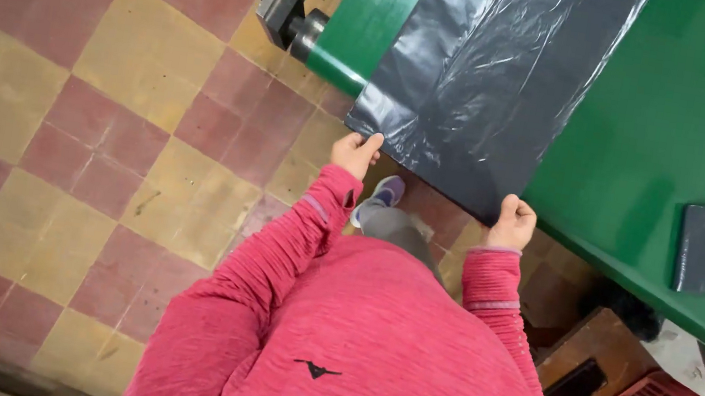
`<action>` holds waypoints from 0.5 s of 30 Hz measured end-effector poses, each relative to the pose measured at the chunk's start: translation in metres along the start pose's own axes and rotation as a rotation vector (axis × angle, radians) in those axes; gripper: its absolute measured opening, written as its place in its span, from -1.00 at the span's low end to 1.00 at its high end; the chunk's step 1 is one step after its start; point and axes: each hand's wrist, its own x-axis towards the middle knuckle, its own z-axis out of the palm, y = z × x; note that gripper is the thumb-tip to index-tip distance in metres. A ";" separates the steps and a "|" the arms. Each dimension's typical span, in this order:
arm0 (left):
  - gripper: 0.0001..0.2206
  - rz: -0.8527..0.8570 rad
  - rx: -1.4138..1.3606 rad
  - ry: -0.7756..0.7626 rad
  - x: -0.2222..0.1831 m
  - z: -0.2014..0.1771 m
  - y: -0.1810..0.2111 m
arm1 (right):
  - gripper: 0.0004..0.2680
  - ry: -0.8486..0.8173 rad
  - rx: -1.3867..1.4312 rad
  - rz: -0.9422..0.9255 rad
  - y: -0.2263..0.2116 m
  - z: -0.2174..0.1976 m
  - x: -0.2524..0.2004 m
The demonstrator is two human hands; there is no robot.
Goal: Folding black plastic bags coming off a conveyor belt and placing them into a storage crate.
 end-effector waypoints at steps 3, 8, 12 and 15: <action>-0.73 0.008 -0.083 -0.027 0.000 -0.008 -0.014 | -0.71 0.022 -0.179 -0.276 -0.015 0.009 -0.004; -0.38 0.973 0.841 0.278 -0.095 -0.021 0.149 | -0.56 -0.128 -0.214 -0.378 -0.117 0.065 -0.051; -0.18 1.241 1.232 -0.031 -0.103 -0.015 0.178 | -0.71 -0.330 -0.311 -0.463 -0.124 0.012 -0.044; -0.44 1.413 1.370 -0.056 -0.090 -0.012 0.190 | -0.85 -0.404 -0.383 -0.076 -0.140 -0.033 -0.039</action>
